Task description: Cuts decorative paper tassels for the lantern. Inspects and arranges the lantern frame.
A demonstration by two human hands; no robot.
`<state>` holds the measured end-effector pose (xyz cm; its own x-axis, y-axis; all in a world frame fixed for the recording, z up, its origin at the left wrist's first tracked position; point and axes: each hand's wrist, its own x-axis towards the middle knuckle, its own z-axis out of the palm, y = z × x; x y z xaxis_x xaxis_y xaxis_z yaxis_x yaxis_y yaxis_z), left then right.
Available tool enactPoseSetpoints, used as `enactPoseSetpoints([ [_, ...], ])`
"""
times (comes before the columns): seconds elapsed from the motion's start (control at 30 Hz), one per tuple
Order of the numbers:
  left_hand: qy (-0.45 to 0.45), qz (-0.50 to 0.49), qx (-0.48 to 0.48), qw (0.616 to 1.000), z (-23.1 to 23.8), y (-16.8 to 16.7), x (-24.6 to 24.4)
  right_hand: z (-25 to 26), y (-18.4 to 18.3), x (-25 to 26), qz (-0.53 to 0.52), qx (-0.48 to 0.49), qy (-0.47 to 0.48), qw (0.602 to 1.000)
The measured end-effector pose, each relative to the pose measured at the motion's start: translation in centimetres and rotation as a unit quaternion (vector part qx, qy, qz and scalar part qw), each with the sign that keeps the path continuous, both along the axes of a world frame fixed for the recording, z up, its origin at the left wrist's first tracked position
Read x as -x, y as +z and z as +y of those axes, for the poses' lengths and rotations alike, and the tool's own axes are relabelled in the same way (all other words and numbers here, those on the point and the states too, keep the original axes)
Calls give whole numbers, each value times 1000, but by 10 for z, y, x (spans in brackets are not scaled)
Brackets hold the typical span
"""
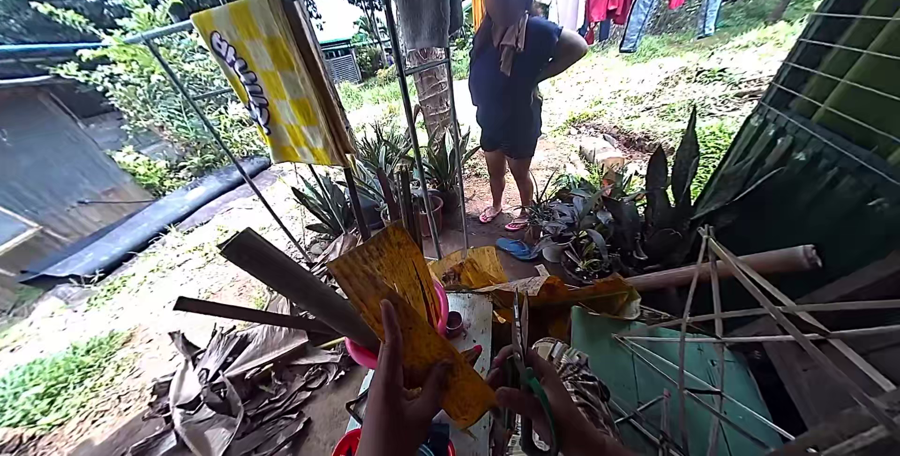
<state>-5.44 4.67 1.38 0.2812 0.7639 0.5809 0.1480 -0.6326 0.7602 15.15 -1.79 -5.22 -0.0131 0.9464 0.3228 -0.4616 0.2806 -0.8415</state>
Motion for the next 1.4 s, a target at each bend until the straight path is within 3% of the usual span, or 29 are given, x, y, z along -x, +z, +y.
enactPoseSetpoints([
  [0.2, 18, -4, -14, 1000, 1, -4, -4, 0, 0, -4, -48, 10, -34, 998],
  [0.4, -71, -50, 72, 994, -7, 1, 2, -4, 9, -17, -76, -4, -51, 996],
  [0.5, -47, -40, 63, 996, -12, 15, -1, -4, 13, -32, -145, -14, -23, 989],
  [0.63, -19, -55, 55, 997, 7, 11, 15, 5, 22, -68, -353, -13, -14, 935],
  [0.73, -8, -45, 68, 997, 15, 22, 22, 11, 34, -89, -475, -12, -60, 878],
  [0.87, -18, -63, 77, 995, 22, 35, 24, 13, 42, -101, -554, 1, -45, 831],
  [0.93, -34, -68, 66, 995, 25, 39, 24, 16, 40, -99, -563, 1, -20, 826],
  [1.2, -59, -55, 84, 993, 25, 37, 16, 21, 26, -72, -478, -62, 3, 876],
  [1.4, -80, -50, 103, 990, 24, 36, 15, 22, 20, -65, -444, -76, 7, 893],
])
